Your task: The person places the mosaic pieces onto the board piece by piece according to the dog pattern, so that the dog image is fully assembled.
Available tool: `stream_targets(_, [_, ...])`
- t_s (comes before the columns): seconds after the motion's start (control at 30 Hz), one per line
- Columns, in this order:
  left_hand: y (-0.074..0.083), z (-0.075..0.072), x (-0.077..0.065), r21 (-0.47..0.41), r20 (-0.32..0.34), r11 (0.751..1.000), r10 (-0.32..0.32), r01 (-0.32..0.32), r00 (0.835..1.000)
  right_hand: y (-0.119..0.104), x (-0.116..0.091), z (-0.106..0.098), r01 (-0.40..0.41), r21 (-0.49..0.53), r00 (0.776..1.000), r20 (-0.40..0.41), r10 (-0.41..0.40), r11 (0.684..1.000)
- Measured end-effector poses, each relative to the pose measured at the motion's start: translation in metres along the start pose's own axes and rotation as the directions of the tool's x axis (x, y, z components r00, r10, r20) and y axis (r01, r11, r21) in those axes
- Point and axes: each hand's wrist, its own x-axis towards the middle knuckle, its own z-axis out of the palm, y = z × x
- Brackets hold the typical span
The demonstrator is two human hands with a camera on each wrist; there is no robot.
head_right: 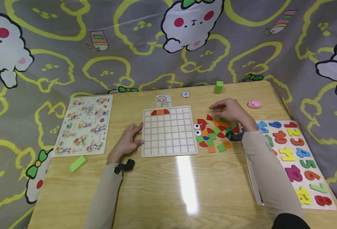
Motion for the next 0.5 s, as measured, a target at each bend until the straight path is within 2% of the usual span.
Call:
stream_targets(0.13, [-0.002, -0.003, -0.003, 0.002, -0.012, 1.000, -0.006, 0.006, 1.000, 0.015, -0.013, -0.001, -0.035, -0.057, 0.999, 0.028, 0.037, 0.998])
stream_targets(0.27, [-0.004, -0.003, -0.003, 0.001, -0.022, 1.000, -0.003, 0.003, 1.000, 0.017, -0.010, 0.011, 0.029, -0.078, 1.000, -0.004, -0.029, 0.997])
stream_targets(0.4, [-0.004, -0.001, -0.002, 0.004, -0.021, 1.000, 0.007, -0.007, 1.000, 0.013, -0.001, 0.024, 0.108, -0.058, 0.994, -0.019, -0.109, 0.992])
stream_targets(0.5, [-0.004, 0.001, 0.000, 0.014, -0.012, 1.000, 0.012, -0.012, 1.000, 0.009, 0.003, 0.030, 0.113, -0.056, 0.993, -0.014, -0.114, 0.992])
